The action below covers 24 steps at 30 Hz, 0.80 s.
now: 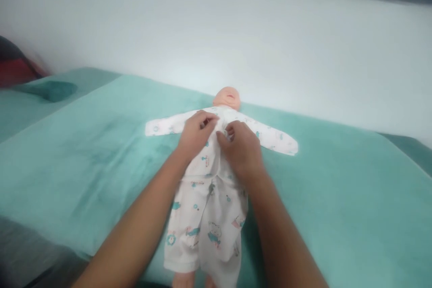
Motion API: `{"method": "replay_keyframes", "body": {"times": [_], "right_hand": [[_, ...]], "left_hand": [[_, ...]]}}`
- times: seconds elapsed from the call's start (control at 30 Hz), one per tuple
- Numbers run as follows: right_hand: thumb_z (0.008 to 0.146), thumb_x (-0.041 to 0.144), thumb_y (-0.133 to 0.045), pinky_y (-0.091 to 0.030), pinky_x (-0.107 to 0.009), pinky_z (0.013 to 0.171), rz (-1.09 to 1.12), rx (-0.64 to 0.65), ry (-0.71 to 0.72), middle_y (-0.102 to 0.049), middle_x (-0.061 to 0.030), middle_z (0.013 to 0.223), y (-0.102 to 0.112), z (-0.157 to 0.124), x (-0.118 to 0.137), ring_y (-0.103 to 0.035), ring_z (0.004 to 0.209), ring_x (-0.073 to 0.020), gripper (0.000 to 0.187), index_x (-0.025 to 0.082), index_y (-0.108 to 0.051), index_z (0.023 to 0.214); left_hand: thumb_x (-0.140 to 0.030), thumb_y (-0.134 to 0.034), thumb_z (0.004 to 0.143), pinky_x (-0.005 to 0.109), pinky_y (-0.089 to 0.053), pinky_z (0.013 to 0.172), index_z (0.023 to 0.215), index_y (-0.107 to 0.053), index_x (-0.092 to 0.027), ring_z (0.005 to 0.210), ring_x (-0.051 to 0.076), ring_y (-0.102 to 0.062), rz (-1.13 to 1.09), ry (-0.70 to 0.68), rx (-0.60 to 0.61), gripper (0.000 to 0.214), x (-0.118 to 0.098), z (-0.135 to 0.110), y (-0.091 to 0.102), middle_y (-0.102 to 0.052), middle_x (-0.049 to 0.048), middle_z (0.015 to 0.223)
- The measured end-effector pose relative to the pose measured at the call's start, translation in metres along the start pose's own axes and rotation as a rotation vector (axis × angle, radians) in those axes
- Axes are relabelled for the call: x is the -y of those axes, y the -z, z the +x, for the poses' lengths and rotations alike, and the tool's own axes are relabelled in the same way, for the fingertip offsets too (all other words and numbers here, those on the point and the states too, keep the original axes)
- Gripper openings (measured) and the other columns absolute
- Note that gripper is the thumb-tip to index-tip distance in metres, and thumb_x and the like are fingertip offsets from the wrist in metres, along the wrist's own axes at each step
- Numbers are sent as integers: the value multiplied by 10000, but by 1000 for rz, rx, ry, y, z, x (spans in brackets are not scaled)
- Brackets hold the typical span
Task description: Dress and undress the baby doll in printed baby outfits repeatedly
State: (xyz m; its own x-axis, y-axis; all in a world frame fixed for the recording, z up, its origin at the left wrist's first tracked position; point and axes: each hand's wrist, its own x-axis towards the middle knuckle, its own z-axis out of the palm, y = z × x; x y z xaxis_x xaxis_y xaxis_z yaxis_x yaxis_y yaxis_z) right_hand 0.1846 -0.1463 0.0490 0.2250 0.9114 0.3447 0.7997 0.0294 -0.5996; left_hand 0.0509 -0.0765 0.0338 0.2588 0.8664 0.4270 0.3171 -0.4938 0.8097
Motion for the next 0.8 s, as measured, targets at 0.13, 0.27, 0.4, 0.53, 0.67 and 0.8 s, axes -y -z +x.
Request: {"method": "replay_keyframes", "body": {"times": [0.13, 0.27, 0.4, 0.53, 0.67, 0.8], "right_hand": [[823, 385, -625, -422, -315, 687, 204, 122, -76, -668, -6, 787, 10, 6, -10, -578, 730, -173, 165, 226, -668, 835], [793, 373, -653, -414, -289, 637, 409, 83, -162, -658, 3, 760, 9, 8, -17, -557, 688, -152, 170, 217, -698, 842], [772, 387, -667, -426, -279, 615, 562, -49, -216, -673, -11, 782, 1, 9, -17, -561, 684, -150, 211, 209, -708, 876], [768, 388, -659, -428, -271, 594, 553, -69, -213, -682, -26, 806, -4, 10, -14, -567, 696, -156, 222, 201, -712, 876], [756, 394, -690, -401, -248, 543, 596, -65, -217, -671, -21, 784, -6, 11, -14, -534, 644, -132, 229, 195, -710, 868], [758, 409, -719, -362, -235, 490, 757, 28, -253, -642, 3, 735, -4, 12, -19, -476, 561, -103, 255, 212, -715, 920]], "left_hand": [[-250, -616, 857, 293, -457, 804, 928, -688, -201, 818, 156, -563, -20, 34, 90, 113, -4, -8, 5, -624, 13, 864], [-243, -653, 828, 290, -447, 788, 853, -676, -198, 797, 149, -547, -51, 53, 85, 57, -3, -7, 5, -620, 4, 845], [-260, -632, 849, 289, -447, 783, 812, -658, -199, 807, 149, -559, -64, 69, 76, 76, -3, -5, 2, -645, 13, 878], [-319, -641, 853, 290, -442, 763, 864, -668, -197, 813, 153, -566, -73, 89, 64, 126, -6, -2, 1, -657, 23, 914], [-294, -649, 830, 273, -431, 704, 822, -673, -184, 744, 139, -551, -157, 149, 96, 113, -8, 2, 3, -662, 14, 846], [-315, -664, 823, 247, -410, 633, 829, -675, -168, 670, 114, -519, -339, 173, 127, 148, -9, 2, 6, -644, 0, 766]]}}
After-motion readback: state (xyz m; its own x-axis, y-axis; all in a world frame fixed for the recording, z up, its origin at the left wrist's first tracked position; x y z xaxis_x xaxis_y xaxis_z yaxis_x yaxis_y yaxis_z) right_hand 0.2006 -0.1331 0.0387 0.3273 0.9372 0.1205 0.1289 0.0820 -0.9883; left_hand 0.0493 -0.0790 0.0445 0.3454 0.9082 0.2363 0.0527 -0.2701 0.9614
